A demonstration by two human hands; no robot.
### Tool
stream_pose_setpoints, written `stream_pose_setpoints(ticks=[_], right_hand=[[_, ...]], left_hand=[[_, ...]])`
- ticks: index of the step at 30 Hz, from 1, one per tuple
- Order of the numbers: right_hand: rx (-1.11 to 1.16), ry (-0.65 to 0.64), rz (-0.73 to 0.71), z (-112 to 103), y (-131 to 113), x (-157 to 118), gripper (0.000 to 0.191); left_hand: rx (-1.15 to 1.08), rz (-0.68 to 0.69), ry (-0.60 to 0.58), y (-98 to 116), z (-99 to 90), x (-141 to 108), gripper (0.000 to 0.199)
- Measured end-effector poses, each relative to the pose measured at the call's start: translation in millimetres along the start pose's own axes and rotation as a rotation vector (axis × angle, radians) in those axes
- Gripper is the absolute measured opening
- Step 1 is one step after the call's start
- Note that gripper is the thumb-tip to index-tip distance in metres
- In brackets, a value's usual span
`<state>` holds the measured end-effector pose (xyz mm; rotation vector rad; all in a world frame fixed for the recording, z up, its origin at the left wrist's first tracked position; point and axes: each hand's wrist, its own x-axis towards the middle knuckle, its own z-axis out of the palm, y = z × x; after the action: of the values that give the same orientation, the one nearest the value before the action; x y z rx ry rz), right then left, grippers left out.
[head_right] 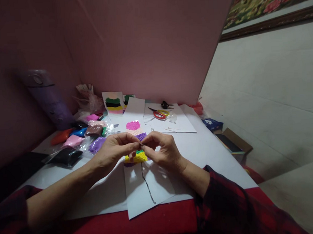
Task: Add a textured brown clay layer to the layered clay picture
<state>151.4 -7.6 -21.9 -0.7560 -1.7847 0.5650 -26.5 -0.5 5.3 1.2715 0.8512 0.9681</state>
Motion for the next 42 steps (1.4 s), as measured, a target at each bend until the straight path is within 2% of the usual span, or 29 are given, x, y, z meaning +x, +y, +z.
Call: stream_pose_setpoints(ticks=[3, 7, 10, 14, 17, 20, 23, 31, 34, 38, 40, 42], right_hand=[[0.023, 0.082, 0.089, 0, 1, 1, 0.007], [0.12, 0.132, 0.244, -1, 9, 3, 0.009], [0.207, 0.085, 0.3, 0, 15, 3, 0.017], [0.252, 0.03, 0.266, 2, 16, 1, 0.019], [0.26, 0.004, 0.221, 3, 11, -1, 0.018], [0.262, -0.022, 0.201, 3, 7, -2, 0.017], [0.224, -0.021, 0.186, 3, 7, -1, 0.016], [0.157, -0.008, 0.166, 3, 8, 0, 0.01], [0.146, 0.015, 0.187, 3, 4, 0, 0.009], [0.177, 0.114, 0.265, 0, 3, 3, 0.008], [0.196, 0.143, 0.292, -1, 6, 4, 0.01], [0.221, 0.138, 0.311, -1, 10, 5, 0.013]], left_hand=[[-0.028, 0.048, 0.114, -2, -1.5, 3, 0.017], [-0.124, 0.074, 0.231, -4, -8.5, 8, 0.022], [-0.14, 0.074, 0.179, -5, -10.9, 7, 0.026], [-0.066, 0.079, 0.069, -5, -9.2, 4, 0.023], [-0.071, 0.088, 0.079, -6, -7.9, 3, 0.029], [-0.081, 0.036, 0.082, -5, -6.8, 3, 0.037], [-0.033, -0.014, 0.032, -3, -5.4, 2, 0.031], [0.078, 0.024, 0.004, -1, -2.5, 1, 0.019], [0.065, 0.035, 0.03, 0, -1.1, 2, 0.016], [-0.007, 0.088, 0.18, -2, -4.2, 6, 0.013], [-0.047, 0.115, 0.24, -4, -7.8, 8, 0.017], [-0.079, 0.124, 0.243, -5, -10.5, 8, 0.025]])
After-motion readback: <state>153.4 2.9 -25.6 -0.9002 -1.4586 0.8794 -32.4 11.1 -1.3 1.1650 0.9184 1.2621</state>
